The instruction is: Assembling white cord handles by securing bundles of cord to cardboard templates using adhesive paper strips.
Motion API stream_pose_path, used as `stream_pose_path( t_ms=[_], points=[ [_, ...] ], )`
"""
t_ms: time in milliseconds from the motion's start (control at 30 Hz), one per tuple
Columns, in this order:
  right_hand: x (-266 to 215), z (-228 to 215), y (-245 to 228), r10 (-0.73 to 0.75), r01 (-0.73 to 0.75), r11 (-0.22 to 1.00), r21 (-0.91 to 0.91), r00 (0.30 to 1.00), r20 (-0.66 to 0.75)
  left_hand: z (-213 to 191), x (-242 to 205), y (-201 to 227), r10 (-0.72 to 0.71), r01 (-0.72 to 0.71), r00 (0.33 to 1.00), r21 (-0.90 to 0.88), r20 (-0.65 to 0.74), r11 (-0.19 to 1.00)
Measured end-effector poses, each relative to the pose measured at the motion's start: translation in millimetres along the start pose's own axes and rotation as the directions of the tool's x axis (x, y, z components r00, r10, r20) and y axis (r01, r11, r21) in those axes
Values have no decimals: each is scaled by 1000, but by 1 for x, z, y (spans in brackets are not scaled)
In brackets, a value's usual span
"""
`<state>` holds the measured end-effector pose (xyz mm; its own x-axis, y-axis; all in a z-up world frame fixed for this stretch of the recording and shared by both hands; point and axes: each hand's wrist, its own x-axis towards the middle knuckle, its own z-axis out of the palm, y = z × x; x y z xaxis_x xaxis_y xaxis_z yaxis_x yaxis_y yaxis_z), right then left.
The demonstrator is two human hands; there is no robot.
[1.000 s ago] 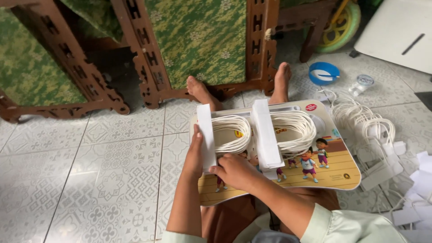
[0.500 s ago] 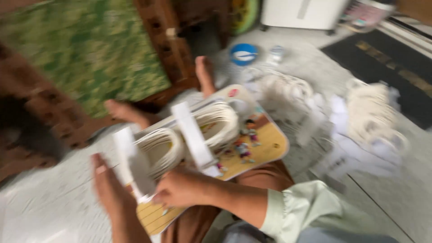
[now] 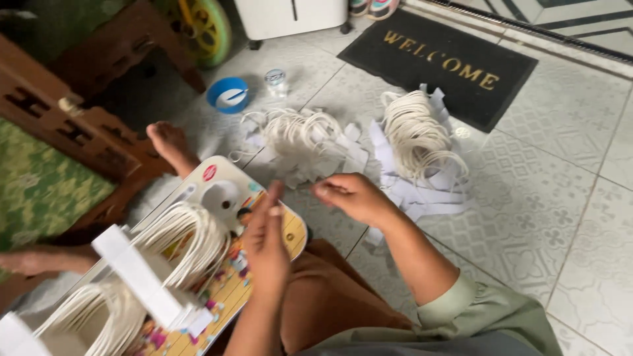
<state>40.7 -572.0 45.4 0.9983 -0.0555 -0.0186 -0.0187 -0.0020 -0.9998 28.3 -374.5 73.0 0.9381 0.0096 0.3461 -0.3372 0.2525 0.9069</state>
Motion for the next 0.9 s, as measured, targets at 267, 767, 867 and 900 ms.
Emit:
stream_pose_path(
  t_ms=[267, 767, 867, 900],
  points=[
    [40, -109, 103, 253, -241, 968, 78, 925, -283, 95, -4, -208, -746, 740, 665, 106, 29, 664],
    [185, -126, 212, 100, -260, 600, -756, 963, -252, 101, 7, -325, -865, 751, 495, 542, -81, 378],
    [196, -124, 209, 119, -265, 504, -822, 964, -238, 112, 18, -285, -871, 754, 489, 526, -49, 393],
    [199, -124, 211, 135, -265, 431, -862, 964, -229, 115, 19, -271, -870, 760, 491, 508, -40, 406]
  ],
)
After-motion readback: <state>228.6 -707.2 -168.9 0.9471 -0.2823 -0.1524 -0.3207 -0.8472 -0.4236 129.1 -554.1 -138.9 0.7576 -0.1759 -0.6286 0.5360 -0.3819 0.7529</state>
